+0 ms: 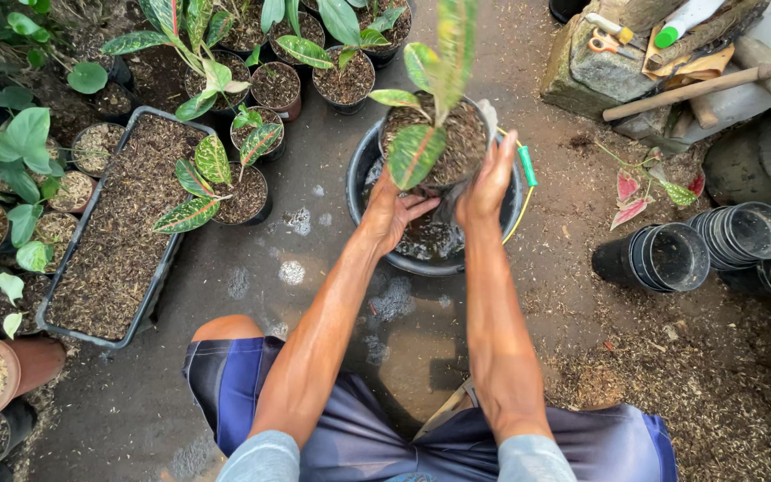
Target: The person cleans the exterior of several potted plants using a wet cloth. They pick up each pot, wipe the sides and rim, and place it back on the ground. The process is repeated for multiple plants in a row.
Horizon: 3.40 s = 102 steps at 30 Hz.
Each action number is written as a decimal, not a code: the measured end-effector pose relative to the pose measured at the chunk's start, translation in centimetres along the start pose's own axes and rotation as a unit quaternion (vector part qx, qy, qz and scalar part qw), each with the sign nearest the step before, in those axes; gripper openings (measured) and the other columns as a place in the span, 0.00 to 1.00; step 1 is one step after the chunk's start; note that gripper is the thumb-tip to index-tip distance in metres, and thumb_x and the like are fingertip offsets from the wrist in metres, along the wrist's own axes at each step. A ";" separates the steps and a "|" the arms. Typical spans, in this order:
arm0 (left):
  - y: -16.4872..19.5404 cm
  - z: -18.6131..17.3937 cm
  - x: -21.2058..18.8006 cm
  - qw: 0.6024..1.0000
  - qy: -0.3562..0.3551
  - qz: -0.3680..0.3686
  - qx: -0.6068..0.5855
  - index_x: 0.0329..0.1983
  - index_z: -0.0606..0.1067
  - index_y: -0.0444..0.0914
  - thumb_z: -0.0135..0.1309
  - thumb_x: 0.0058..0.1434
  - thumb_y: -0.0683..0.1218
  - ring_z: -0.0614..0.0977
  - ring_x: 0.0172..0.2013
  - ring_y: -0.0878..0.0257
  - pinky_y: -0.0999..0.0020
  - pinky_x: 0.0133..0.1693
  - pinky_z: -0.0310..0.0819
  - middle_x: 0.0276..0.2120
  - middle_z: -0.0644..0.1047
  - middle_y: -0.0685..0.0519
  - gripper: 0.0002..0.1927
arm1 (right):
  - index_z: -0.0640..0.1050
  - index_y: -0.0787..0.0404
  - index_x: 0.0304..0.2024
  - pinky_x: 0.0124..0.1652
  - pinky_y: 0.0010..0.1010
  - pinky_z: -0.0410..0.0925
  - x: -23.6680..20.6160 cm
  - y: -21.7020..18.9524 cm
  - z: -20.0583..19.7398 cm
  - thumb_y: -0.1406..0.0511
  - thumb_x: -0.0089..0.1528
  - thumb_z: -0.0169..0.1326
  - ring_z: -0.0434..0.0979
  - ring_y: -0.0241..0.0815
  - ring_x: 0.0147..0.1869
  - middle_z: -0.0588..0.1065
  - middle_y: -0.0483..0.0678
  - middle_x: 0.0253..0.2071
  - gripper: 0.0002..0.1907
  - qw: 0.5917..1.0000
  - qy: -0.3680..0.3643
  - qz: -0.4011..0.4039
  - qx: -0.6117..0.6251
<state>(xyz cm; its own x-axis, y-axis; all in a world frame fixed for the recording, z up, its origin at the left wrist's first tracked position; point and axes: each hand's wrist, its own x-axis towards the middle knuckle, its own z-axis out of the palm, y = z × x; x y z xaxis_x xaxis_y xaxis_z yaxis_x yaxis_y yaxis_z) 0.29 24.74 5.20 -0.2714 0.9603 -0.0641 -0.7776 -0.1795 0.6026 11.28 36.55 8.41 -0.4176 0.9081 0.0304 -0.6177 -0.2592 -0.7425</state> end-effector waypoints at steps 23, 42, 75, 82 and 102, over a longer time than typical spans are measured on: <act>2.1 -0.2 -1.2 0.992 -0.038 -0.107 0.058 0.75 0.50 0.38 0.64 0.54 0.58 0.76 0.58 0.38 0.38 0.59 0.74 0.65 0.65 0.39 0.52 | 0.59 0.75 0.72 0.72 0.52 0.60 3.0 -7.1 1.2 0.29 0.60 0.22 0.65 0.62 0.76 0.66 0.67 0.72 0.62 0.949 -0.178 0.187 -0.184; 1.0 -0.1 0.6 0.994 0.074 -0.049 -0.062 0.68 0.58 0.37 0.60 0.54 0.65 0.81 0.50 0.46 0.49 0.56 0.76 0.51 0.75 0.40 0.47 | 0.55 0.75 0.74 0.79 0.42 0.42 -10.5 4.4 5.3 0.49 0.72 0.32 0.49 0.58 0.82 0.53 0.65 0.76 0.40 0.787 -0.025 -0.276 -0.551; -2.3 -1.9 3.0 0.507 0.080 -0.148 0.845 0.61 0.71 0.42 0.57 0.56 0.48 0.62 0.68 0.34 0.37 0.58 0.57 0.66 0.65 0.38 0.27 | 0.73 0.65 0.62 0.63 0.51 0.69 -0.3 -5.7 -5.9 0.53 0.62 0.50 0.77 0.53 0.60 0.76 0.55 0.58 0.31 0.995 0.004 0.080 0.064; -3.4 -1.8 3.3 0.527 -0.086 -0.208 0.819 0.53 0.82 0.42 0.50 0.58 0.44 0.79 0.56 0.44 0.53 0.59 0.72 0.54 0.78 0.36 0.21 | 0.74 0.65 0.58 0.58 0.47 0.71 -0.8 -4.7 -6.5 0.52 0.63 0.49 0.79 0.51 0.57 0.78 0.53 0.55 0.29 0.993 0.047 0.095 0.054; -0.8 2.9 1.8 0.992 0.061 -0.099 -0.048 0.70 0.51 0.42 0.62 0.52 0.67 0.73 0.58 0.39 0.46 0.55 0.76 0.64 0.62 0.36 0.52 | 0.73 0.77 0.59 0.54 0.47 0.60 -3.4 0.8 -0.5 0.50 0.74 0.36 0.65 0.53 0.53 0.70 0.65 0.51 0.34 0.912 0.119 -0.093 -0.382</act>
<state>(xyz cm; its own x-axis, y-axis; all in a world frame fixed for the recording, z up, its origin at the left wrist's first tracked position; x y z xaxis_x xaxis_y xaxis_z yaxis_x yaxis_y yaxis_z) 2.07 27.19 6.90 -0.1695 0.9469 -0.2734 -0.8718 -0.0146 0.4897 12.53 33.41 7.34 -0.1410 0.9820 0.1253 0.0197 0.1293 -0.9914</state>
